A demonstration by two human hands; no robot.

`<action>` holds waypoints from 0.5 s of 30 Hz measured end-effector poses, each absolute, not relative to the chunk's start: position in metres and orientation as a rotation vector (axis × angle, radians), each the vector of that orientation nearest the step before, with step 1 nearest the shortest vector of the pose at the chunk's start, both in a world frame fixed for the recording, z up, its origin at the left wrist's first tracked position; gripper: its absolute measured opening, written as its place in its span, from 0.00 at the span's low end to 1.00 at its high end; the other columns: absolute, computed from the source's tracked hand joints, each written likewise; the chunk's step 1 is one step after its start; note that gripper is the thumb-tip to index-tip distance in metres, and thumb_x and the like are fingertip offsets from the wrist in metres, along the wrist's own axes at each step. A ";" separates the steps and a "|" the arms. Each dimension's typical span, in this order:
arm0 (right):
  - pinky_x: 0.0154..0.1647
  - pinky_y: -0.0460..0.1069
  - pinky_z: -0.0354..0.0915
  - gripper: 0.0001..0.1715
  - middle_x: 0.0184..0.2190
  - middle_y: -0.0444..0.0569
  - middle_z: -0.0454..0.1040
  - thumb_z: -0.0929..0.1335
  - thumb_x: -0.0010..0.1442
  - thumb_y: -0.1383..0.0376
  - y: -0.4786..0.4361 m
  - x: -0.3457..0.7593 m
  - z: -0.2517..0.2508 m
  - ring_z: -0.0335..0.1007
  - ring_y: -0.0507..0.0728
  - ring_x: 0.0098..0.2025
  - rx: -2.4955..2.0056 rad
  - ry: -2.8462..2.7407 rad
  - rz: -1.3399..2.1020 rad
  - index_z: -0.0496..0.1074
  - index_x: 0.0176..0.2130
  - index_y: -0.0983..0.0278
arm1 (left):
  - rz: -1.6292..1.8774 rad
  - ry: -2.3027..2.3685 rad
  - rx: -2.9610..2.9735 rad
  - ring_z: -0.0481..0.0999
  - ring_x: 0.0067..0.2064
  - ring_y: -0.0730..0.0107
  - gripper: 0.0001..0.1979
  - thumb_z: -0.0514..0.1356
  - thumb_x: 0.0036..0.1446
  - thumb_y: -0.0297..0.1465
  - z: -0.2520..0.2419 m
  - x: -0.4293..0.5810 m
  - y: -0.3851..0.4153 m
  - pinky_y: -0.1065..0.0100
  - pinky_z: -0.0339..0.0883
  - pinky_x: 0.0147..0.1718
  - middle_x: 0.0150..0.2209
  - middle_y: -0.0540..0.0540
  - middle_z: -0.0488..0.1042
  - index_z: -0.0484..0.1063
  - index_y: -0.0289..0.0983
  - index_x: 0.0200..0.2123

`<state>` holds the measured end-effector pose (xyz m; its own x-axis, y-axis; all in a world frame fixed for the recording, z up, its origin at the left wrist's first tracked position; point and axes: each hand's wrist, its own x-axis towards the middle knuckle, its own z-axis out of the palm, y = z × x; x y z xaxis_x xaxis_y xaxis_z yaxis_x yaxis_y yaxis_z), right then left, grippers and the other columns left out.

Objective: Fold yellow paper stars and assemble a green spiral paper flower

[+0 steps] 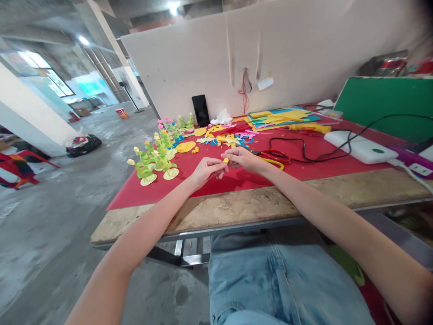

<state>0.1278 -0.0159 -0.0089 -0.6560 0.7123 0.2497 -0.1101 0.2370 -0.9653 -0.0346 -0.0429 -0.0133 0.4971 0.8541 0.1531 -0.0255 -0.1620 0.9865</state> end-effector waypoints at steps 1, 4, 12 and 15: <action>0.16 0.42 0.40 0.24 0.13 0.35 0.50 0.65 0.51 0.51 -0.015 0.128 -0.009 0.42 0.42 0.15 -0.572 -1.829 1.465 0.56 0.20 0.66 | 0.923 0.748 1.546 0.63 0.17 0.80 0.12 0.62 0.46 0.36 -0.013 -0.034 -0.043 0.74 0.55 0.21 0.15 0.51 0.67 0.72 0.31 0.22; 0.18 0.43 0.44 0.24 0.14 0.37 0.51 0.63 0.54 0.51 -0.012 0.128 -0.007 0.44 0.43 0.16 -0.677 -1.920 1.219 0.56 0.19 0.66 | 0.950 0.797 1.566 0.62 0.18 0.81 0.13 0.62 0.46 0.38 -0.011 -0.033 -0.042 0.74 0.54 0.20 0.16 0.52 0.66 0.72 0.32 0.22; 0.24 0.44 0.45 0.20 0.15 0.39 0.51 0.60 0.58 0.60 -0.011 0.133 -0.004 0.46 0.45 0.20 -0.835 -2.200 0.380 0.55 0.18 0.66 | 0.888 0.883 1.609 0.62 0.19 0.79 0.17 0.59 0.49 0.41 -0.012 -0.033 -0.041 0.74 0.54 0.20 0.15 0.51 0.65 0.71 0.31 0.22; 0.24 0.44 0.46 0.20 0.15 0.39 0.54 0.59 0.58 0.59 -0.012 0.135 -0.004 0.48 0.46 0.20 -0.785 -2.266 0.394 0.58 0.20 0.67 | 0.867 0.858 1.627 0.62 0.19 0.79 0.17 0.59 0.48 0.42 -0.012 -0.033 -0.041 0.73 0.54 0.20 0.16 0.51 0.66 0.73 0.30 0.25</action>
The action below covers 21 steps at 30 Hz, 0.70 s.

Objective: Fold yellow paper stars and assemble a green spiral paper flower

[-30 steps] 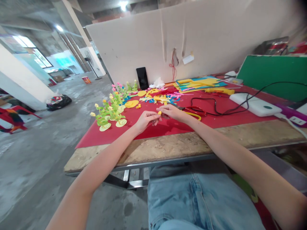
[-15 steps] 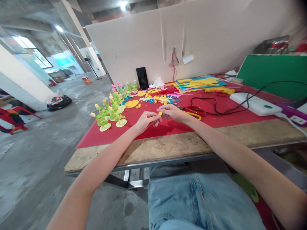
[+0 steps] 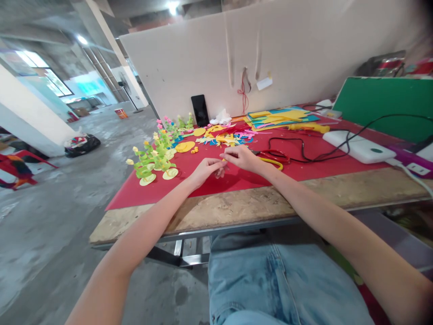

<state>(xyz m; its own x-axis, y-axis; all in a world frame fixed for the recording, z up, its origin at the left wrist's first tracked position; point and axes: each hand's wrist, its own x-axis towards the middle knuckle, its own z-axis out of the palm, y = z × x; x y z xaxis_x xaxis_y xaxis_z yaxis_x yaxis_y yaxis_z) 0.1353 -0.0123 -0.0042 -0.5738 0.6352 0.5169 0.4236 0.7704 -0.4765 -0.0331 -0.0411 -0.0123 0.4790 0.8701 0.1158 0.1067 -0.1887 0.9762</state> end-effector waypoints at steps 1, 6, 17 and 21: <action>0.24 0.44 0.47 0.20 0.15 0.40 0.54 0.59 0.58 0.59 -0.013 0.136 -0.004 0.49 0.46 0.20 -0.771 -2.266 0.415 0.59 0.20 0.67 | 0.863 0.858 1.633 0.62 0.19 0.79 0.17 0.60 0.48 0.42 -0.013 -0.033 -0.041 0.73 0.54 0.21 0.16 0.51 0.66 0.73 0.30 0.25; 0.25 0.44 0.49 0.20 0.17 0.41 0.55 0.56 0.59 0.59 -0.011 0.136 -0.003 0.50 0.46 0.22 -0.718 -2.206 0.581 0.57 0.20 0.66 | 0.816 0.859 1.674 0.62 0.20 0.79 0.18 0.59 0.48 0.42 -0.014 -0.035 -0.040 0.73 0.56 0.22 0.17 0.50 0.68 0.74 0.30 0.29; 0.20 0.43 0.50 0.23 0.14 0.39 0.58 0.61 0.56 0.51 -0.012 0.135 -0.001 0.52 0.45 0.17 -0.713 -2.146 1.129 0.59 0.21 0.67 | 0.816 0.807 1.630 0.64 0.21 0.79 0.13 0.61 0.48 0.37 -0.015 -0.036 -0.041 0.73 0.56 0.23 0.19 0.48 0.71 0.75 0.31 0.22; 0.18 0.42 0.50 0.22 0.13 0.39 0.60 0.63 0.55 0.53 -0.016 0.135 0.000 0.53 0.44 0.15 -0.624 -2.087 1.294 0.59 0.21 0.67 | 0.791 0.779 1.587 0.65 0.22 0.77 0.12 0.61 0.47 0.36 -0.013 -0.036 -0.043 0.73 0.56 0.23 0.19 0.46 0.72 0.76 0.31 0.25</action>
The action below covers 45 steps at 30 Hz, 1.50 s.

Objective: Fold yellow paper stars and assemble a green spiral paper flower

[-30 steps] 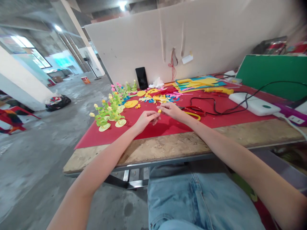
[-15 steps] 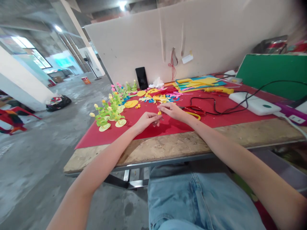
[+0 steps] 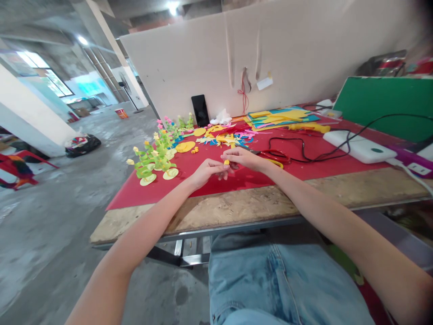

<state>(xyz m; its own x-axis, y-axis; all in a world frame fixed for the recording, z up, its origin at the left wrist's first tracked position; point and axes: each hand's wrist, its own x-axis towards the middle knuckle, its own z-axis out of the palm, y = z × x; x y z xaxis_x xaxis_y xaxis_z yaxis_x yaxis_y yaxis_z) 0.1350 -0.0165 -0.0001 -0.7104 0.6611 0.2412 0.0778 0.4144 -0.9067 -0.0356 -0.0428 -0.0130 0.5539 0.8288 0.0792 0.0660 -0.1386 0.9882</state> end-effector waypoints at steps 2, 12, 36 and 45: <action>0.18 0.42 0.49 0.21 0.14 0.38 0.60 0.63 0.55 0.54 -0.017 0.134 -0.002 0.53 0.43 0.15 -0.578 -2.048 1.355 0.59 0.22 0.67 | 0.791 0.759 1.566 0.65 0.22 0.77 0.12 0.62 0.47 0.36 -0.012 -0.035 -0.044 0.72 0.57 0.24 0.19 0.46 0.72 0.77 0.31 0.26; 0.17 0.41 0.45 0.21 0.13 0.36 0.55 0.66 0.53 0.55 -0.017 0.133 -0.007 0.48 0.42 0.16 -0.457 -1.933 1.496 0.58 0.21 0.68 | 0.766 0.687 1.520 0.65 0.21 0.79 0.12 0.62 0.48 0.35 -0.012 -0.036 -0.047 0.73 0.57 0.24 0.18 0.47 0.71 0.77 0.30 0.26; 0.24 0.43 0.50 0.20 0.17 0.41 0.56 0.57 0.59 0.60 -0.017 0.135 0.002 0.51 0.45 0.21 -0.683 -2.157 0.603 0.57 0.19 0.67 | 0.858 0.782 1.752 0.63 0.21 0.79 0.16 0.58 0.51 0.39 -0.015 -0.037 -0.040 0.73 0.57 0.24 0.18 0.51 0.67 0.74 0.31 0.28; 0.21 0.42 0.53 0.17 0.18 0.41 0.61 0.59 0.58 0.57 -0.011 0.136 -0.001 0.55 0.45 0.19 -0.761 -2.109 0.998 0.62 0.25 0.68 | 0.911 1.056 2.471 0.62 0.21 0.78 0.17 0.52 0.56 0.34 -0.006 -0.041 -0.042 0.73 0.54 0.24 0.18 0.50 0.66 0.68 0.32 0.18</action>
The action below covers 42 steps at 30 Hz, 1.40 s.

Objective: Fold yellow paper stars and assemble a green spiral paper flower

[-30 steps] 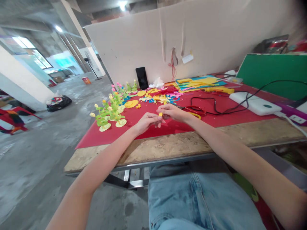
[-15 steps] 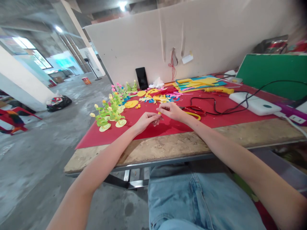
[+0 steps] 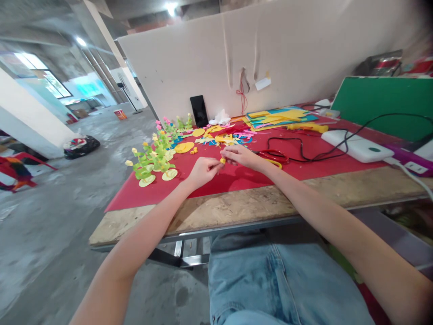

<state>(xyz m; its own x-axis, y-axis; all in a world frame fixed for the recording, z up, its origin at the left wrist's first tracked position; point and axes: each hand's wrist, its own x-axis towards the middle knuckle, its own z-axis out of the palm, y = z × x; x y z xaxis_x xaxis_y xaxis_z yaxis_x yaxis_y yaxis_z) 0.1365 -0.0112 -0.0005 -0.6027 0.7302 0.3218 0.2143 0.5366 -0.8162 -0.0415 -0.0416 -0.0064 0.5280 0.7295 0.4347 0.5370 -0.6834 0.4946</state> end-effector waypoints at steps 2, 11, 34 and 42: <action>0.21 0.42 0.55 0.15 0.20 0.41 0.64 0.62 0.55 0.57 -0.012 0.138 0.001 0.57 0.45 0.19 -0.762 -2.088 1.091 0.64 0.29 0.68 | 0.925 1.126 2.699 0.63 0.22 0.77 0.15 0.52 0.56 0.32 -0.007 -0.044 -0.040 0.73 0.54 0.24 0.20 0.49 0.68 0.69 0.33 0.21; 0.20 0.42 0.57 0.14 0.19 0.41 0.66 0.67 0.50 0.62 -0.007 0.139 -0.001 0.58 0.44 0.18 -0.729 -1.938 1.241 0.69 0.34 0.70 | 1.187 1.381 2.684 0.65 0.25 0.77 0.08 0.58 0.51 0.34 -0.011 -0.045 -0.036 0.75 0.56 0.25 0.24 0.52 0.67 0.65 0.36 0.26; 0.17 0.40 0.59 0.05 0.18 0.46 0.70 0.65 0.51 0.69 0.054 0.073 -0.004 0.62 0.46 0.17 -1.273 -1.852 1.032 0.70 0.28 0.70 | 0.734 0.858 3.021 0.66 0.20 0.76 0.13 0.48 0.58 0.33 -0.017 -0.020 -0.067 0.73 0.50 0.21 0.19 0.50 0.69 0.66 0.37 0.25; 0.18 0.41 0.58 0.07 0.20 0.50 0.72 0.64 0.47 0.69 0.101 0.033 -0.028 0.62 0.46 0.17 -1.421 -1.910 0.931 0.71 0.25 0.71 | 0.809 0.770 3.026 0.68 0.21 0.77 0.12 0.49 0.57 0.32 -0.010 -0.020 -0.073 0.72 0.52 0.21 0.20 0.50 0.72 0.64 0.37 0.23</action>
<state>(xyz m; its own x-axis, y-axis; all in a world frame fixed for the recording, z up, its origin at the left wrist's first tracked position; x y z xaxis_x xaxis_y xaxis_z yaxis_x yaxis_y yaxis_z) 0.0326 0.1006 -0.0277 -0.2669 0.9628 0.0421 0.5602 0.1905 -0.8062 -0.0204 -0.0729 -0.0099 0.7607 0.4260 0.4898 0.4682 -0.8827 0.0407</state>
